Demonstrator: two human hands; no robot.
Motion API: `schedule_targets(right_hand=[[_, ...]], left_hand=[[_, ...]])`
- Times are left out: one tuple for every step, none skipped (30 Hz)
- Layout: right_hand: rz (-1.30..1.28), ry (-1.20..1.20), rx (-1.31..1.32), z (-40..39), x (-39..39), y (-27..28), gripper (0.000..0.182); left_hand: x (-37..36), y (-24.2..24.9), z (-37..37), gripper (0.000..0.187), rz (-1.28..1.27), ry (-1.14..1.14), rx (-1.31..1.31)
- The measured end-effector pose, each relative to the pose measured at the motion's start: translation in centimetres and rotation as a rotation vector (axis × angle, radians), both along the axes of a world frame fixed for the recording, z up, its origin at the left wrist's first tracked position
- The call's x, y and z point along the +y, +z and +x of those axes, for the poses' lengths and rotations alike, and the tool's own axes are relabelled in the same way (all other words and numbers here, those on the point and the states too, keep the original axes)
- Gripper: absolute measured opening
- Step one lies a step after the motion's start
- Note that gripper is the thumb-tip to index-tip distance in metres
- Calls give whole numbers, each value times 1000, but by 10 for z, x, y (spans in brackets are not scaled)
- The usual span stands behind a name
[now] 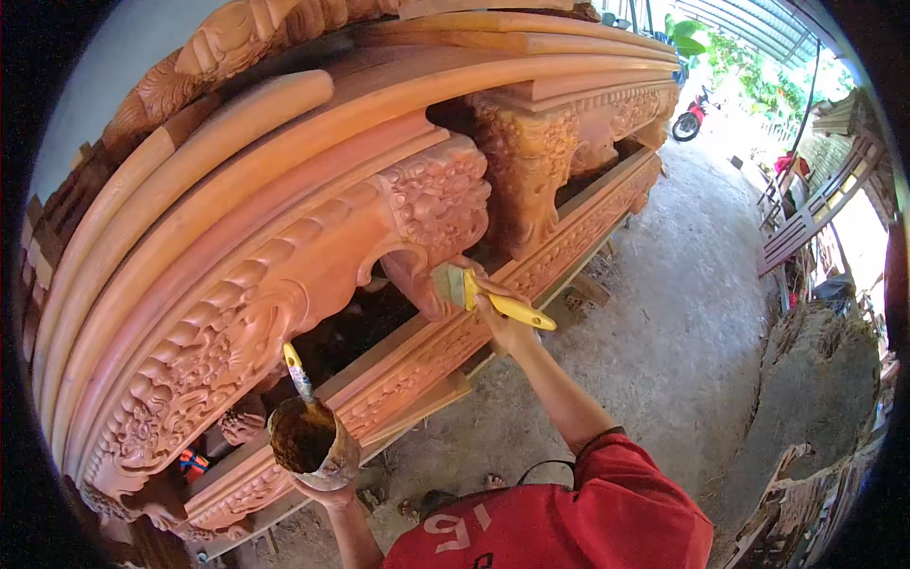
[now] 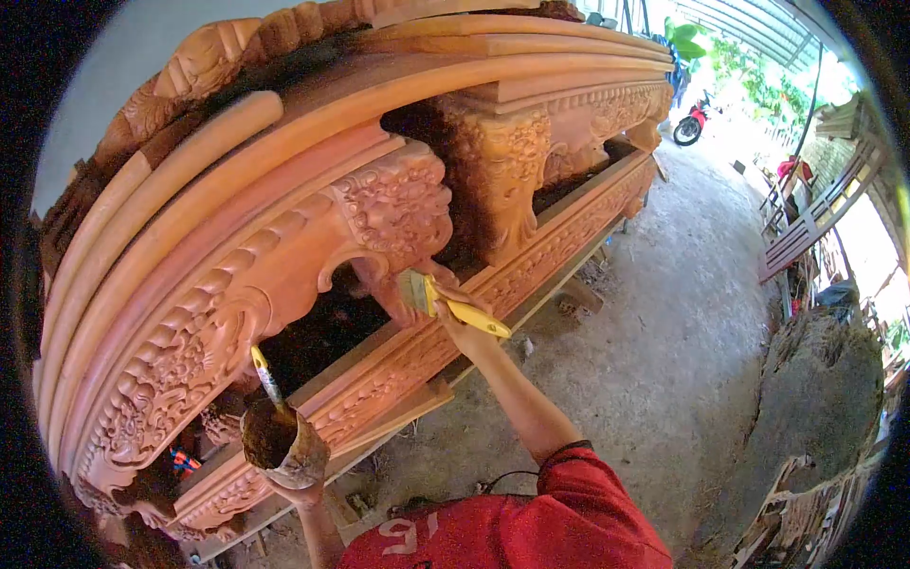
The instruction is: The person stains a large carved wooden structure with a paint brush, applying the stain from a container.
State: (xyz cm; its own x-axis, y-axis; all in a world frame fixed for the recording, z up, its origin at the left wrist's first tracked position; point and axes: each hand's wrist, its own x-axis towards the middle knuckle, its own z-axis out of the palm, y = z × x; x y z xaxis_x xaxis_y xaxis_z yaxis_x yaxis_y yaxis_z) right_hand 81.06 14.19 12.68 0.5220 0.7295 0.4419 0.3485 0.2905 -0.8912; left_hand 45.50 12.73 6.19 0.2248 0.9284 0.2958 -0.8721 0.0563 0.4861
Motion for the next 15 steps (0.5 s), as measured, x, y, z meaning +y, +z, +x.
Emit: schedule_targets(right_hand=[[46, 23, -92, 4, 5, -13, 29], [45, 36, -89, 2, 7, -20, 29], [16, 81, -84, -2, 7, -29, 29], [-13, 125, -79, -5, 5, -37, 30], [-182, 66, -49, -4, 3, -45, 31], [-176, 77, -51, 1, 5, -50, 31], [-209, 73, -86, 3, 5, -46, 32], [-246, 67, -118, 4, 4, -43, 33], [-287, 82, -101, 8, 0, -40, 32], [-289, 84, -95, 14, -2, -41, 32], [-310, 105, -157, 23, -2, -40, 31], [-329, 125, -223, 30, -1, -39, 30], [-394, 99, -164, 29, -5, -27, 29], [-393, 101, -165, 29, -5, -23, 29], [-253, 75, -124, 29, -4, -20, 29]], left_hand=[[2, -8, -5, 66, -2, 11, 3], [6, -21, -11, 65, -87, 58, -3], [8, -35, -17, 65, -172, 106, -10], [9, -46, -25, 65, -256, 155, -18], [7, -48, -29, 66, -370, 241, 5], [7, -49, -30, 66, -365, 252, 2], [6, -39, -24, 66, -301, 203, 6], [5, -33, -20, 66, -242, 153, 16], [6, -31, -19, 68, -260, 162, 27], [5, -27, -17, 68, -262, 164, 33], [5, -21, -13, 71, -253, 205, 45], [6, -14, -6, 74, -241, 245, 54], [5, 0, 0, 72, -225, 250, 33], [4, 2, 1, 72, -224, 251, 32], [3, 4, 2, 70, -168, 190, 38]])
